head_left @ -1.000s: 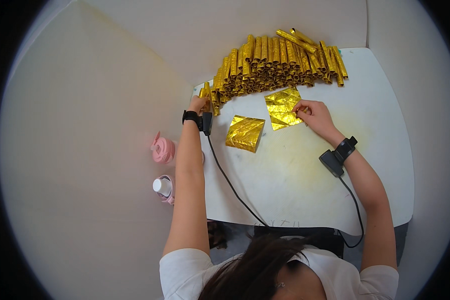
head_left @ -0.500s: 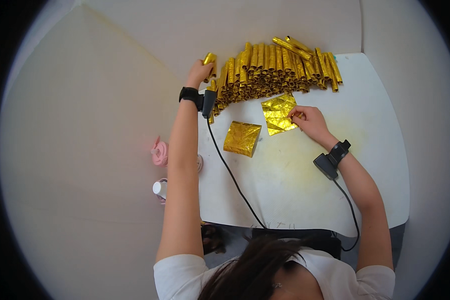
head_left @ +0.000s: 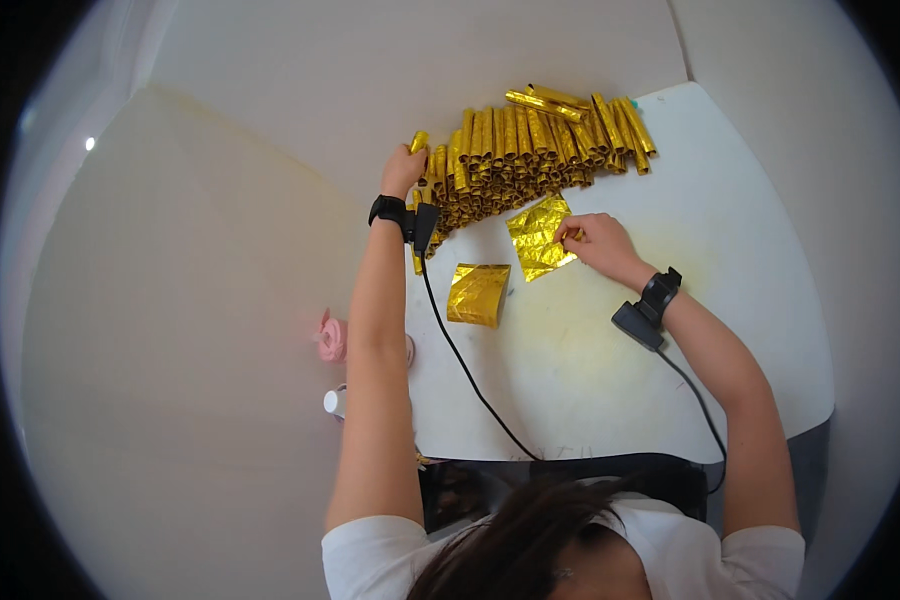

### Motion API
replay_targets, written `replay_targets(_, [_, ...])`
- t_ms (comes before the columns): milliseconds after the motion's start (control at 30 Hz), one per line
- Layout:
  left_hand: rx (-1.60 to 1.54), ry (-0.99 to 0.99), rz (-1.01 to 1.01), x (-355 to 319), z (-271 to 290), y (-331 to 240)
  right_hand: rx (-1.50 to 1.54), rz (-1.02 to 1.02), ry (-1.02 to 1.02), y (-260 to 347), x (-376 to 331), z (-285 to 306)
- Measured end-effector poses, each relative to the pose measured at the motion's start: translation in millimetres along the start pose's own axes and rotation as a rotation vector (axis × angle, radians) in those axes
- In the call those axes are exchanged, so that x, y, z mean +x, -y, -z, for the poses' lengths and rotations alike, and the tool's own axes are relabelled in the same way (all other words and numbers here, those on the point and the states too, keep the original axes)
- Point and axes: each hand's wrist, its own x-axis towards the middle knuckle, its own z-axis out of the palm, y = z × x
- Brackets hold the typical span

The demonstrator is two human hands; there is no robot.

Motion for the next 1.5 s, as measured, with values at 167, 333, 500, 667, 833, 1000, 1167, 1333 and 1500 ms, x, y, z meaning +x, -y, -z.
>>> replay_targets(167, [-0.136, -0.043, 0.090, -7.0, -1.3, -17.0, 0.003, 0.009, -0.007, -5.1, 2.5, -0.1])
replay_targets(333, [-0.319, 0.013, 0.120, -10.9, -1.9, -39.7, 0.008, 0.004, -0.002, -6.4, 0.7, 2.4])
replay_targets(500, [-0.632, 0.078, 0.221, -3.9, 9.8, -15.6, 0.013, 0.020, 0.001, -0.8, 1.4, -2.1])
replay_targets(667, [-0.763, 0.235, 0.035, -24.6, 4.5, -4.2, 0.003, 0.006, -0.009, -14.8, 0.2, -1.0])
replay_targets(833, [-0.411, 0.200, 0.114, -33.9, -8.3, 68.1, -0.003, -0.009, -0.007, -10.5, -0.2, 1.4])
replay_targets(1000, [-0.432, 0.096, 0.606, -53.5, -36.0, 141.1, 0.057, 0.011, -0.004, 2.3, 7.2, -4.1])
replay_targets(1167, [-0.701, 0.205, 0.404, -53.5, -59.5, 103.7, 0.100, 0.000, 0.051, 5.4, -0.3, 3.3])
replay_targets(1333, [-1.091, 0.136, 0.321, -53.3, -75.5, 105.1, -0.163, 0.355, 0.089, -10.4, 1.0, -4.7])
replay_targets(1500, [-0.771, -0.408, 0.267, -85.0, -56.5, 116.1, -0.235, 0.382, 0.143, 1.2, 0.5, -9.3])
